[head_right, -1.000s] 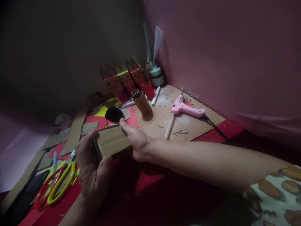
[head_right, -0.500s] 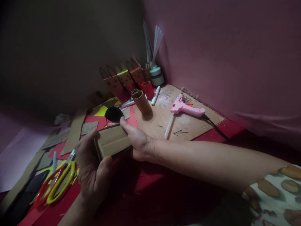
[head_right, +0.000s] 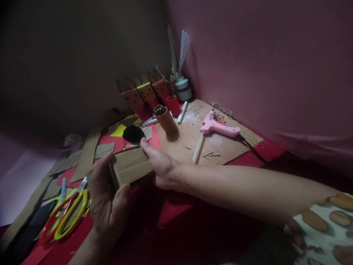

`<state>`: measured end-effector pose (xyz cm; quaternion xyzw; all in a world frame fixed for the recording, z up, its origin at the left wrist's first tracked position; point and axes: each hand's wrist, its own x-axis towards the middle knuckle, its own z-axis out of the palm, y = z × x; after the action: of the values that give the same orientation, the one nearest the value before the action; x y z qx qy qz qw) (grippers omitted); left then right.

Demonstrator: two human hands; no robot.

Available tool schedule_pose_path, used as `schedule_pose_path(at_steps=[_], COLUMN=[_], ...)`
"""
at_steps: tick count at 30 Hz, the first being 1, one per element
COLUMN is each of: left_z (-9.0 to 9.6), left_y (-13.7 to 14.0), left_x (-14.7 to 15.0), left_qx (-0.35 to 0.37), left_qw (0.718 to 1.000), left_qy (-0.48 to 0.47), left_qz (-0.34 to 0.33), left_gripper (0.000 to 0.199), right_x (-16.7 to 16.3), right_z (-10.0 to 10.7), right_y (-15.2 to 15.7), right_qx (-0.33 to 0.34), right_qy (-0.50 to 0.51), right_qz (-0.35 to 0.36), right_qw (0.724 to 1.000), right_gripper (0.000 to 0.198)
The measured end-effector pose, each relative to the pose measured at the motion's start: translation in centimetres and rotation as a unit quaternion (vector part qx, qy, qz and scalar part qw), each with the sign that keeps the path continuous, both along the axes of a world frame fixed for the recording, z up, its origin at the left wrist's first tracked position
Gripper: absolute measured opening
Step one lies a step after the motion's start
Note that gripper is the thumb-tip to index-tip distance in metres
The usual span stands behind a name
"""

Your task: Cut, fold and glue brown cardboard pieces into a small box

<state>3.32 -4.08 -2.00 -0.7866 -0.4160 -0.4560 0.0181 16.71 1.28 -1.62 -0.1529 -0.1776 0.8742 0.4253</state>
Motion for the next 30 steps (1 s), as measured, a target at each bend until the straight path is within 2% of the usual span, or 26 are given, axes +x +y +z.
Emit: schedule_pose_path(at_steps=[6, 15, 25, 30], left_z=[-0.01, -0.07, -0.01, 0.2], left_y=[-0.06, -0.01, 0.1, 0.14], left_x=[0.05, 0.12, 0.24, 0.35], left_qx=[0.006, 0.009, 0.023, 0.023], left_qw=[1.0, 1.0, 0.999, 1.0], left_qy=[0.007, 0.013, 0.019, 0.017], left_qz=[0.013, 0.022, 0.015, -0.005], left_gripper=[0.06, 0.06, 0.061, 0.061], right_x=[0.05, -0.1, -0.21, -0.21], right_z=[-0.16, -0.31, -0.65, -0.69], right_y=[0.0, -0.04, 0.16, 0.06], right_qx=[0.008, 0.017, 0.055, 0.048], right_qy=[0.013, -0.01, 0.003, -0.006], right_qz=[0.003, -0.005, -0.01, -0.003], right_qw=[1.0, 1.0, 0.998, 0.999], right_gripper=[0.051, 0.047, 0.039, 0.041])
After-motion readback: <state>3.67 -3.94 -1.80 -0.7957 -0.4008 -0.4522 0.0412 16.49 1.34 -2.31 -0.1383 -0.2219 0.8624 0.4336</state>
